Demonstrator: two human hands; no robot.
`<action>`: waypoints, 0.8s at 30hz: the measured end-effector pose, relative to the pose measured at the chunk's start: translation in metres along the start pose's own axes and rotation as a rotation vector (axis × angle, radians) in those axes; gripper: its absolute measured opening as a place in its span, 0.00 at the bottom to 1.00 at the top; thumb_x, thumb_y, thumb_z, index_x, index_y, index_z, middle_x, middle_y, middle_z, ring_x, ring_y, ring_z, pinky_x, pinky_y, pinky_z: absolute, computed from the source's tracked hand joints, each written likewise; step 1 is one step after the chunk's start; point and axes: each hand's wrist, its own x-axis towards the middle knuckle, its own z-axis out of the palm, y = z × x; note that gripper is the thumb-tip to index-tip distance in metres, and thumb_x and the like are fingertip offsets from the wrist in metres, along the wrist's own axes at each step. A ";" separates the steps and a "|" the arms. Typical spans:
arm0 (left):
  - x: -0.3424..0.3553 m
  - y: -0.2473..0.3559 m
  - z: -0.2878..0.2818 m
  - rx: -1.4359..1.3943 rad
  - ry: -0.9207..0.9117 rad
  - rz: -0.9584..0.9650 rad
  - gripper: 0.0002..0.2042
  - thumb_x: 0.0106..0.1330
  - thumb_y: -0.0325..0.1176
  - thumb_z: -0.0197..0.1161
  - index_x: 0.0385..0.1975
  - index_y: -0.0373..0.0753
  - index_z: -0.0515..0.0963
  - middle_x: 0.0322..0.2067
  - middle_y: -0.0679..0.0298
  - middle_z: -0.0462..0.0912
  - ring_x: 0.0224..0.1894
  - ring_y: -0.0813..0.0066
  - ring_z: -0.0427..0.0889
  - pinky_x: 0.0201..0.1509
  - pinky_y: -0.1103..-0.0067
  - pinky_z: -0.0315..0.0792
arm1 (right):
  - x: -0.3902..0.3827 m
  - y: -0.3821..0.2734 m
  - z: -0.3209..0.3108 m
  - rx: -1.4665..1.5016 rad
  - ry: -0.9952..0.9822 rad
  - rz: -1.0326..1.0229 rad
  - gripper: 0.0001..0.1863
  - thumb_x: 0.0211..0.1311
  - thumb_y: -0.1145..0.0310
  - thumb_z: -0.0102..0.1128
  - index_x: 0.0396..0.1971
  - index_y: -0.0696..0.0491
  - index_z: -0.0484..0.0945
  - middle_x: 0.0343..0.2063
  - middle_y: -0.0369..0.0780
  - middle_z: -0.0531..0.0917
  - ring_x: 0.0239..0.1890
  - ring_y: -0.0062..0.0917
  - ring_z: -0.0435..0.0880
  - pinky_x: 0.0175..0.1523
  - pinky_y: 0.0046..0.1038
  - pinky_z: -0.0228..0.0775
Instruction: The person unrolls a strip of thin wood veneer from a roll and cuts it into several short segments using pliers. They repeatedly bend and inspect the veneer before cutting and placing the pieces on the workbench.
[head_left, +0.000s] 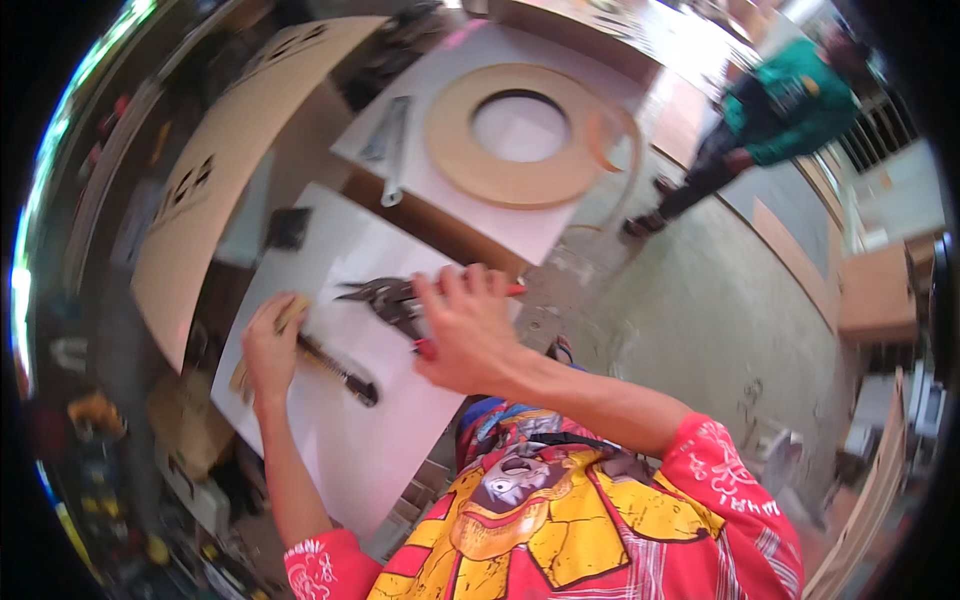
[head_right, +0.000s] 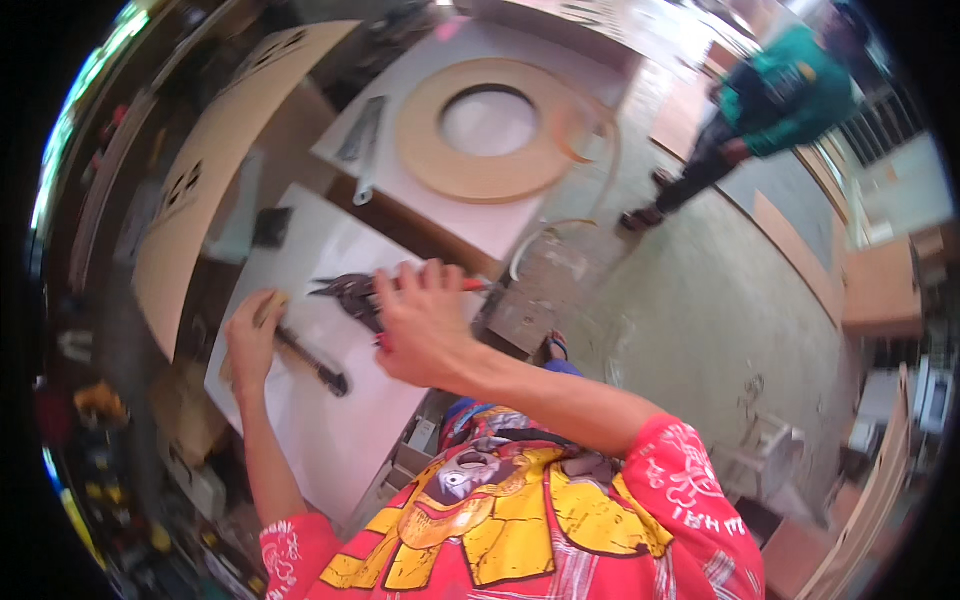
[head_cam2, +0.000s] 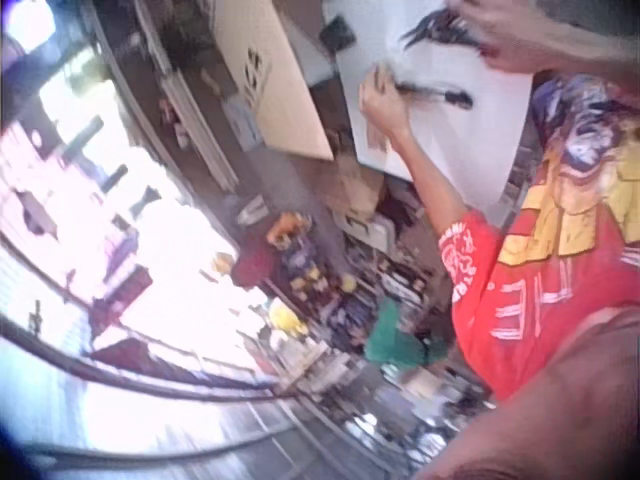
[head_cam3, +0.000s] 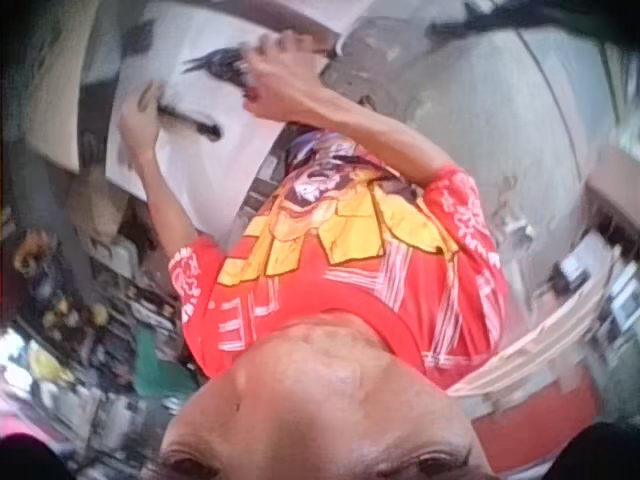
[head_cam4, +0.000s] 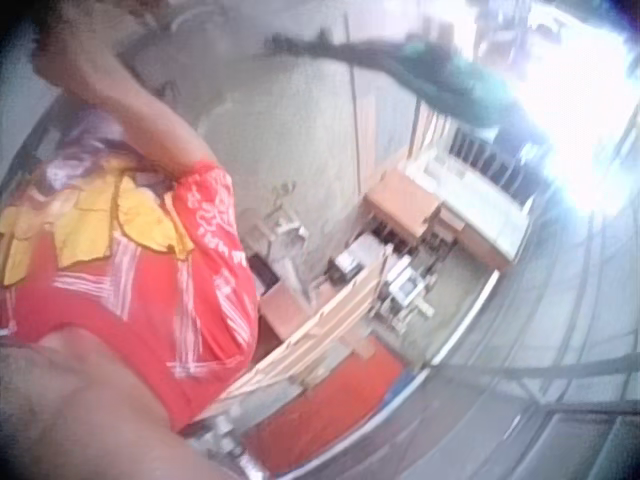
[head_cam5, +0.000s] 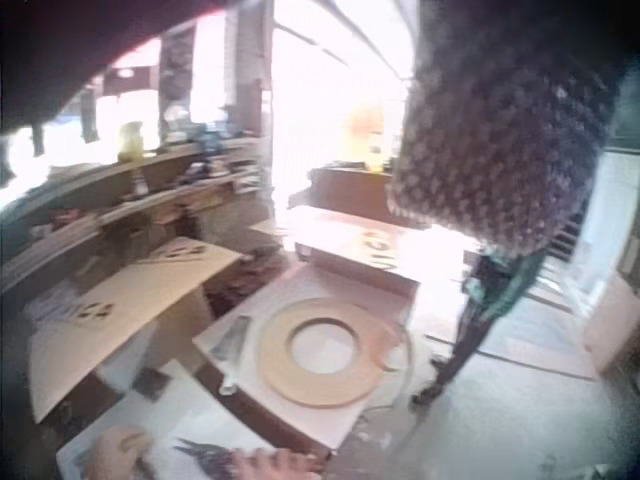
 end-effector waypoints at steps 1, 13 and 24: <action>0.004 0.004 0.005 -0.001 -0.009 0.012 0.16 0.67 0.25 0.71 0.54 0.31 0.86 0.54 0.51 0.90 0.58 0.56 0.88 0.64 0.67 0.77 | 0.001 0.000 0.007 0.020 0.027 -0.004 0.49 0.43 0.53 0.78 0.67 0.59 0.73 0.53 0.50 0.78 0.58 0.48 0.74 0.63 0.53 0.61; 0.000 0.105 -0.078 0.125 0.151 -0.005 0.14 0.74 0.26 0.67 0.56 0.31 0.84 0.45 0.55 0.89 0.46 0.63 0.88 0.56 0.68 0.79 | -0.039 0.083 -0.026 0.396 0.376 -0.064 0.29 0.55 0.58 0.80 0.54 0.53 0.80 0.54 0.51 0.77 0.60 0.49 0.76 0.64 0.47 0.73; -0.111 0.328 0.028 -0.614 -0.501 -0.076 0.20 0.77 0.48 0.66 0.49 0.33 0.86 0.21 0.62 0.76 0.21 0.76 0.72 0.27 0.77 0.64 | -0.052 0.506 0.116 0.404 0.209 0.532 0.30 0.61 0.58 0.79 0.61 0.51 0.80 0.39 0.47 0.89 0.46 0.40 0.89 0.54 0.39 0.80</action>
